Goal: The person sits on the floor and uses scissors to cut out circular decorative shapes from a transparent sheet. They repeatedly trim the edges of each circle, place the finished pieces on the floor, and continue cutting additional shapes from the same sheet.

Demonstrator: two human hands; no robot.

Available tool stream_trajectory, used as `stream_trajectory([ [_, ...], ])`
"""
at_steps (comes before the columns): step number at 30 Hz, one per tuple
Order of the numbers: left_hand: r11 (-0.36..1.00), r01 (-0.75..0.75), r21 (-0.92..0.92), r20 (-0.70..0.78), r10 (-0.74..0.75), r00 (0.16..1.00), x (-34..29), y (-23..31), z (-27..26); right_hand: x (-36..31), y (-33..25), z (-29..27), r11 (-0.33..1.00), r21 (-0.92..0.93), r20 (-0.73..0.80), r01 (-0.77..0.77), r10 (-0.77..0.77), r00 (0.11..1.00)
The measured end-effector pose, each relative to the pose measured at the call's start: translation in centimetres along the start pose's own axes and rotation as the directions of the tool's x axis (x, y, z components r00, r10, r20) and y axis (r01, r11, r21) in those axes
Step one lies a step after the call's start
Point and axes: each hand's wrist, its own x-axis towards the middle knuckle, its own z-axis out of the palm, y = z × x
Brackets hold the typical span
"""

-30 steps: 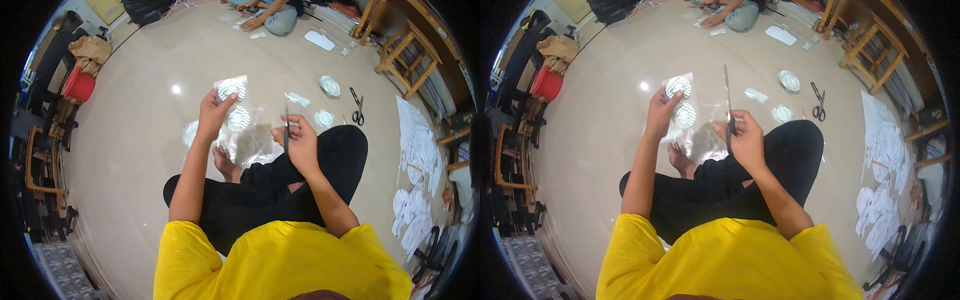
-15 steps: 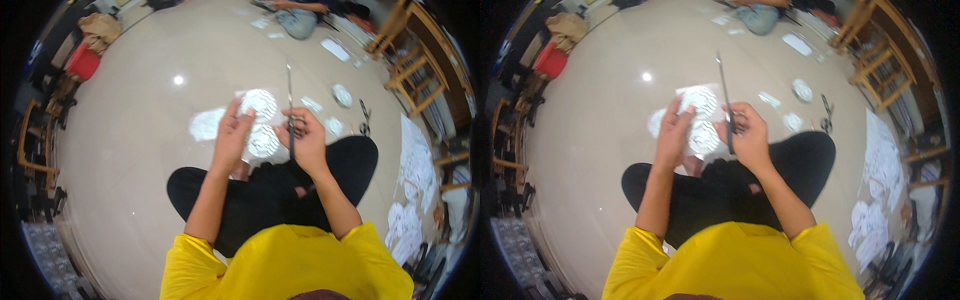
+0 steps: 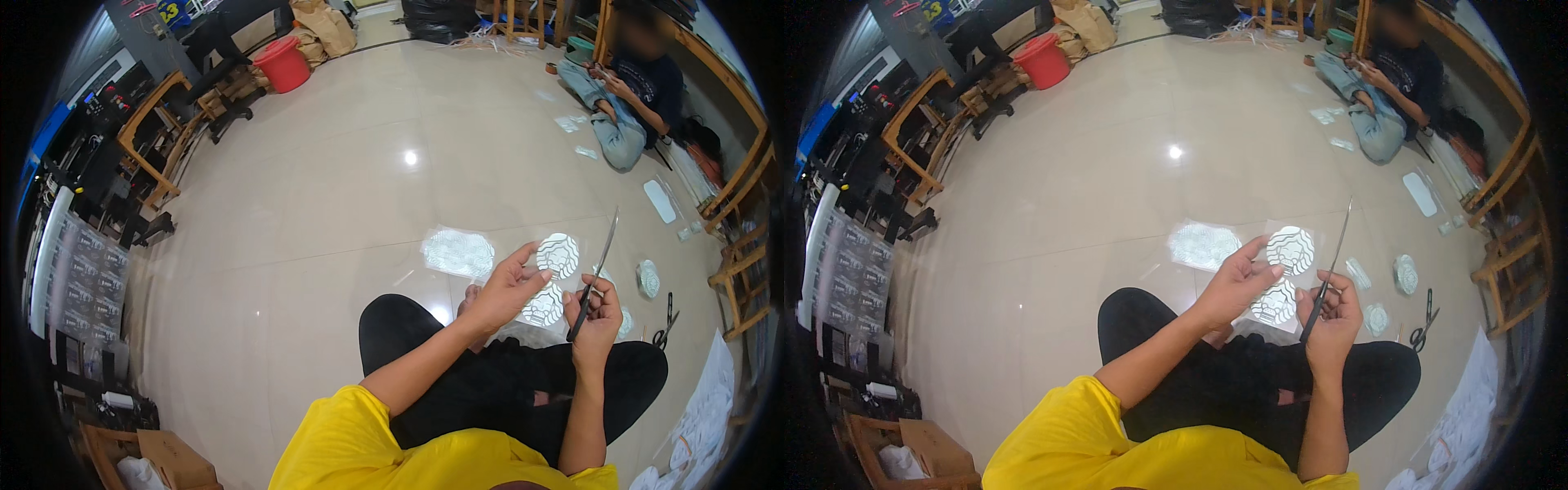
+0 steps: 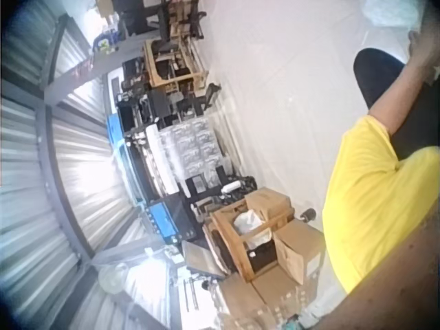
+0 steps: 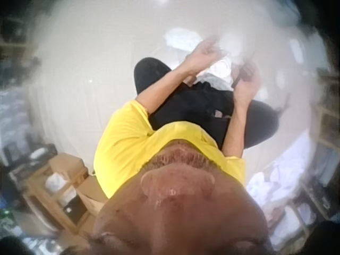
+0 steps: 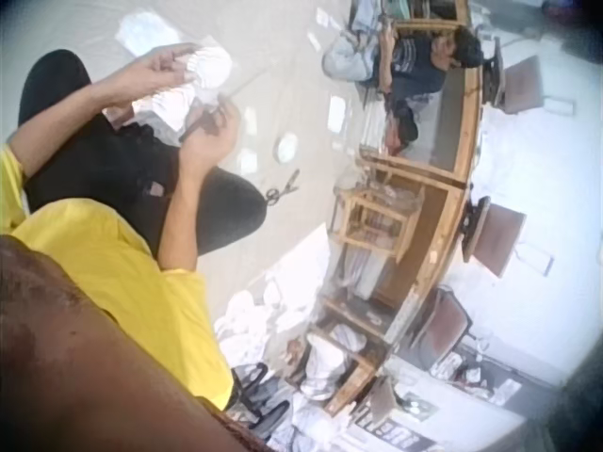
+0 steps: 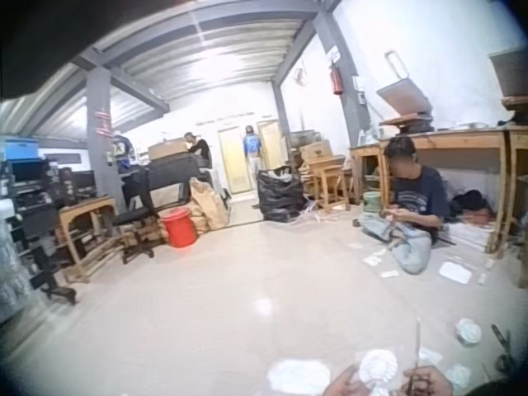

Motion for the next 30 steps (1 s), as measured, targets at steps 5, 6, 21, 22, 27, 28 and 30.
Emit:
stream_trajectory([
  [5,0.988,-0.124,0.091,-0.135,0.136,0.981,0.9,-0.5,-0.1,-0.8,1.0,-0.7,0.987,0.126,0.037,-0.102,0.098,0.994],
  [6,0.983,-0.157,0.094,-0.166,0.171,0.971,0.9,0.0,0.0,-1.2,1.0,-0.6,0.982,0.139,0.056,-0.131,0.124,0.991],
  [21,0.922,-0.253,0.293,-0.383,0.355,0.852,2.0,-0.1,-1.7,-3.4,4.0,0.1,0.950,0.220,0.249,-0.223,0.166,0.954],
  [22,0.938,-0.303,0.170,-0.379,0.346,0.858,2.6,-0.5,-1.7,-3.4,3.8,0.1,0.957,0.207,0.233,-0.204,0.154,0.960],
  [27,0.916,-0.395,-0.065,-0.340,0.352,0.872,2.5,0.0,-1.3,-3.3,4.1,-0.2,0.960,0.181,0.238,-0.211,0.166,0.957],
  [28,0.910,-0.409,-0.060,-0.334,0.368,0.868,2.7,-0.2,-1.6,-3.3,4.1,-0.2,0.962,0.174,0.240,-0.210,0.166,0.957],
  [30,0.908,-0.416,-0.058,-0.351,0.372,0.860,3.0,-0.2,-1.8,-3.2,4.1,-0.1,0.966,0.157,0.249,-0.206,0.163,0.955],
])
